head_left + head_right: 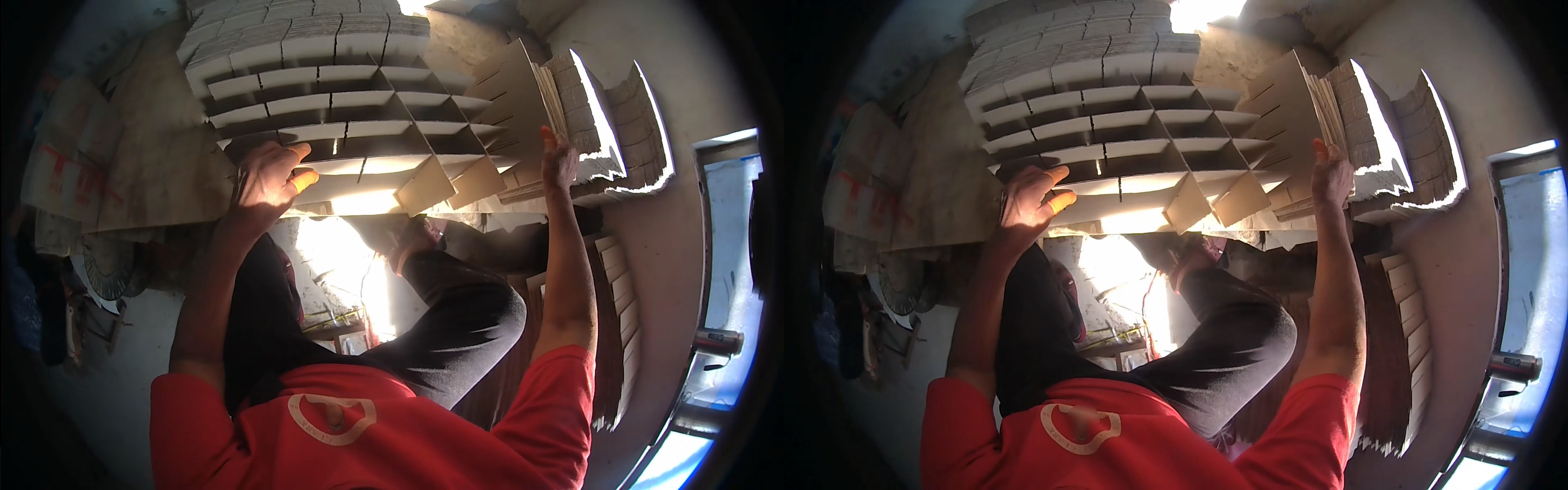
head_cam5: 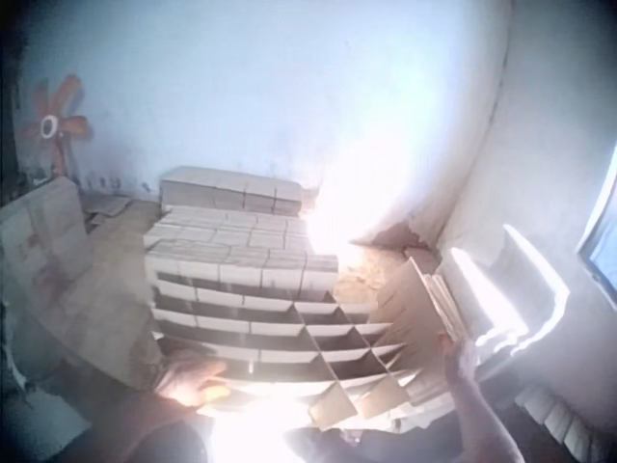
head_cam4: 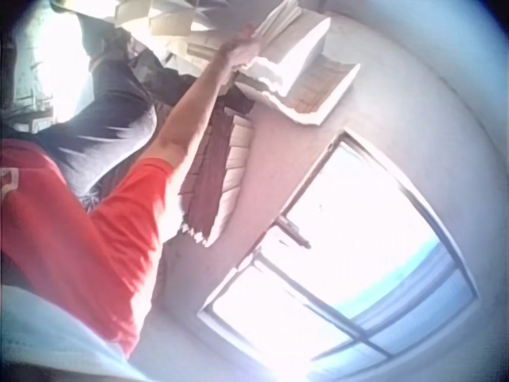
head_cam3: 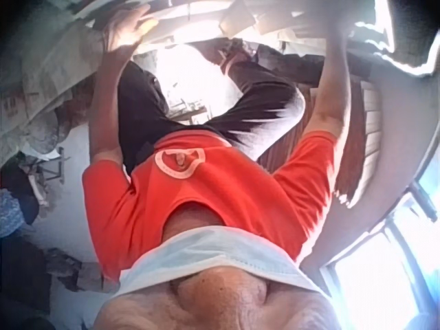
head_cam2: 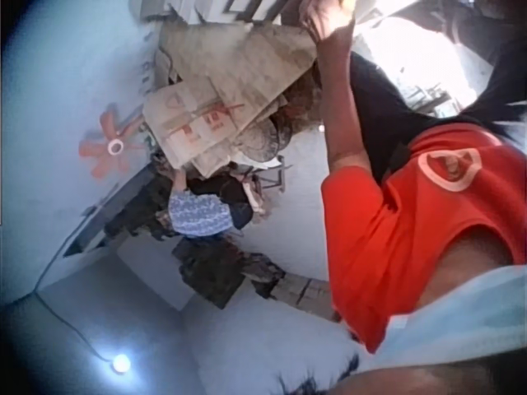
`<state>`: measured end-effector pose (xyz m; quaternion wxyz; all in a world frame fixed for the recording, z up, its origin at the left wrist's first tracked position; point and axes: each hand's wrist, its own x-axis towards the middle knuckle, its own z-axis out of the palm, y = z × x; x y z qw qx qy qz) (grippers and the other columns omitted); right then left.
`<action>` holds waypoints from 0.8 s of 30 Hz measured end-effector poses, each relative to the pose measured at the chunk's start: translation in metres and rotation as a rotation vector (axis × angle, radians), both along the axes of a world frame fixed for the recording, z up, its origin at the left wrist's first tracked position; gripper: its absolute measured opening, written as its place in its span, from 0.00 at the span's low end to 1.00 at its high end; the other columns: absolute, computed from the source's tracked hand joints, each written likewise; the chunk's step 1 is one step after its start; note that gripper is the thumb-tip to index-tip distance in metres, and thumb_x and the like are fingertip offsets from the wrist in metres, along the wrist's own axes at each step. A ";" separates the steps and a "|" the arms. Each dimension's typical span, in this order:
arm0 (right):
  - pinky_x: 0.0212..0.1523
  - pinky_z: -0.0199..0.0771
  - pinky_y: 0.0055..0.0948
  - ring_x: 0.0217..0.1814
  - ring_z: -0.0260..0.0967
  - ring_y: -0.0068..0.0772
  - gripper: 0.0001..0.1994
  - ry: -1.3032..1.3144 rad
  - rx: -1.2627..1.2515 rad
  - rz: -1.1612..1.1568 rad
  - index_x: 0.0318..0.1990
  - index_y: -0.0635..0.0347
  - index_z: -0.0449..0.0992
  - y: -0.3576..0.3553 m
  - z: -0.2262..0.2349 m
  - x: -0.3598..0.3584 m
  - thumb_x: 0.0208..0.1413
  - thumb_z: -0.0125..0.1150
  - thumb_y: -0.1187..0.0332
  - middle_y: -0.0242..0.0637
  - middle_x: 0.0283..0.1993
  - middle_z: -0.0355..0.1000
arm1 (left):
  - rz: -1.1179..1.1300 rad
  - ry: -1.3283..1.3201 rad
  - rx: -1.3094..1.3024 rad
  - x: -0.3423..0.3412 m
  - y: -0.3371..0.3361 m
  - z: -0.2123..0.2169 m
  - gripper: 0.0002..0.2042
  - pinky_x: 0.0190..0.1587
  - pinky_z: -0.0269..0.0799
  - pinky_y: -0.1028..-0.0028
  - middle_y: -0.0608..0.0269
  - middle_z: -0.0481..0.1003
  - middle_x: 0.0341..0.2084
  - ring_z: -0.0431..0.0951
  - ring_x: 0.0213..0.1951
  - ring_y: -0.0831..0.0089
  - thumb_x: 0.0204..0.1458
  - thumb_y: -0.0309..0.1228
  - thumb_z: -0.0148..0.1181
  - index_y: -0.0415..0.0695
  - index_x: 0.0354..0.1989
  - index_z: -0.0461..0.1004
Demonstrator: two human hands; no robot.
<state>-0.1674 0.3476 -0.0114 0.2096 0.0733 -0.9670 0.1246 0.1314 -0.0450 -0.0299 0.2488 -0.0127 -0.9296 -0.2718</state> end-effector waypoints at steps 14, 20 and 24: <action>0.12 0.64 0.18 0.19 0.68 0.16 0.23 -0.188 -0.737 0.546 0.52 0.62 0.71 -0.113 0.138 0.144 0.47 0.71 0.69 0.33 0.32 0.75 | -0.025 0.056 0.055 0.006 -0.004 -0.020 0.08 0.35 0.75 0.65 0.54 0.78 0.26 0.78 0.31 0.58 0.43 0.21 0.61 0.38 0.33 0.77; 0.15 0.66 0.17 0.17 0.65 0.13 0.33 -0.412 -0.614 0.687 0.65 0.54 0.63 -0.149 0.130 0.183 0.50 0.66 0.75 0.30 0.31 0.77 | -0.107 0.102 0.069 0.006 -0.007 -0.021 0.10 0.31 0.73 0.67 0.55 0.76 0.24 0.76 0.27 0.60 0.41 0.19 0.65 0.36 0.34 0.76; 0.17 0.68 0.17 0.19 0.65 0.12 0.34 -0.440 -0.541 0.697 0.66 0.52 0.62 -0.160 0.120 0.183 0.50 0.66 0.76 0.31 0.32 0.78 | -0.165 0.220 0.078 0.005 -0.007 -0.022 0.12 0.29 0.73 0.67 0.54 0.76 0.24 0.76 0.26 0.60 0.41 0.17 0.65 0.36 0.35 0.73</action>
